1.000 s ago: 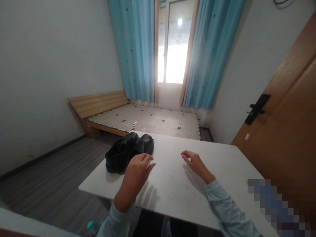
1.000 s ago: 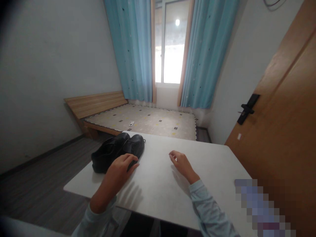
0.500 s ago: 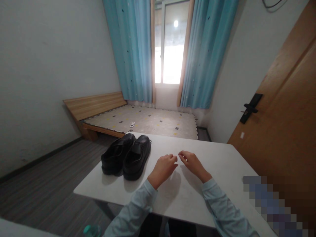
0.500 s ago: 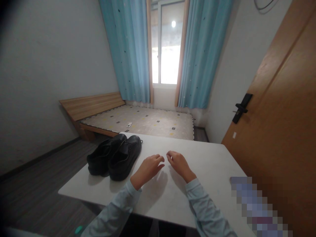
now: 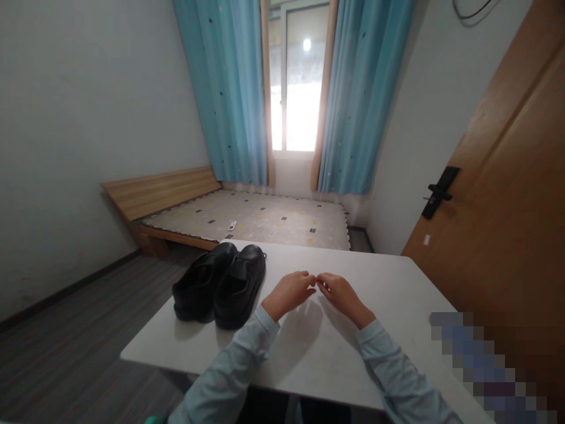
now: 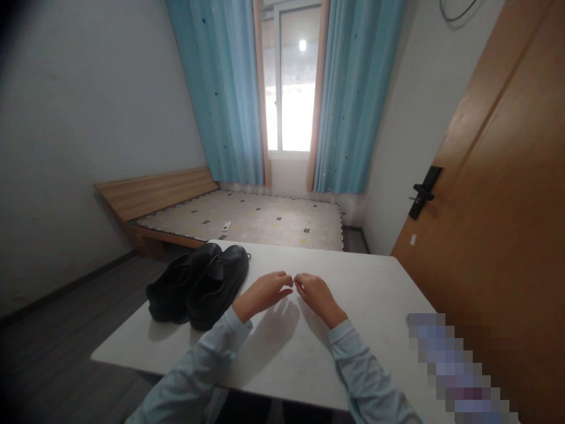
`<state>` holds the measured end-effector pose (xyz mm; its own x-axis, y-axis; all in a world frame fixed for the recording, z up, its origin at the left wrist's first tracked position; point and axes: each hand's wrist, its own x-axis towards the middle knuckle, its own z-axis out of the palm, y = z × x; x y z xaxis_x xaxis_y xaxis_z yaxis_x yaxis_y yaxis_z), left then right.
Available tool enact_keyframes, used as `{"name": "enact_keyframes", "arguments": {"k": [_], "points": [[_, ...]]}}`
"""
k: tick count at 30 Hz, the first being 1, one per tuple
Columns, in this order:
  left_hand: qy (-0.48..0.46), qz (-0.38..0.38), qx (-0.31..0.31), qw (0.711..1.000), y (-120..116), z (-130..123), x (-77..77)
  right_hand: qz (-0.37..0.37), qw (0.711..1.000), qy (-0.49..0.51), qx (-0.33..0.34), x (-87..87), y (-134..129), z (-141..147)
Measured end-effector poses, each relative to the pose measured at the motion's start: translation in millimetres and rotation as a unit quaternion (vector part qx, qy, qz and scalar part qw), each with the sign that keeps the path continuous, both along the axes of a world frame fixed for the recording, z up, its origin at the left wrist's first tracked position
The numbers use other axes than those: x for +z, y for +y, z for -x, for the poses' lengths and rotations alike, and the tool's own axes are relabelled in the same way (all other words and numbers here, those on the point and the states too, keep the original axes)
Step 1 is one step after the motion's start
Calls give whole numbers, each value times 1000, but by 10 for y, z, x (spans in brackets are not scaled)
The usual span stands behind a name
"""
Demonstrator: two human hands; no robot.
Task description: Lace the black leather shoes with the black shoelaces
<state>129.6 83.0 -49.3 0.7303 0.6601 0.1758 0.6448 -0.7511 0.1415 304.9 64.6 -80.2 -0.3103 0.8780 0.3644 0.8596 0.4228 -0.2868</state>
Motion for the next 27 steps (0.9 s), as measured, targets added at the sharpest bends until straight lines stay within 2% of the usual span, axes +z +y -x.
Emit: {"name": "enact_keyframes", "arguments": {"k": [8, 14, 22, 27], "points": [[-16, -78, 98, 992, -8, 21, -69, 1, 1000, -17, -2, -30, 45, -19], [-71, -142, 233, 959, 28, 202, 24, 7, 1000, -10, -2, -11, 34, -3], [-43, -119, 349, 929, 14, 357, 187, 9, 1000, -7, 5, -25, 31, 6], [-15, -159, 392, 906, -27, 401, 238, 10, 1000, -6, 2, -22, 19, 8]]}}
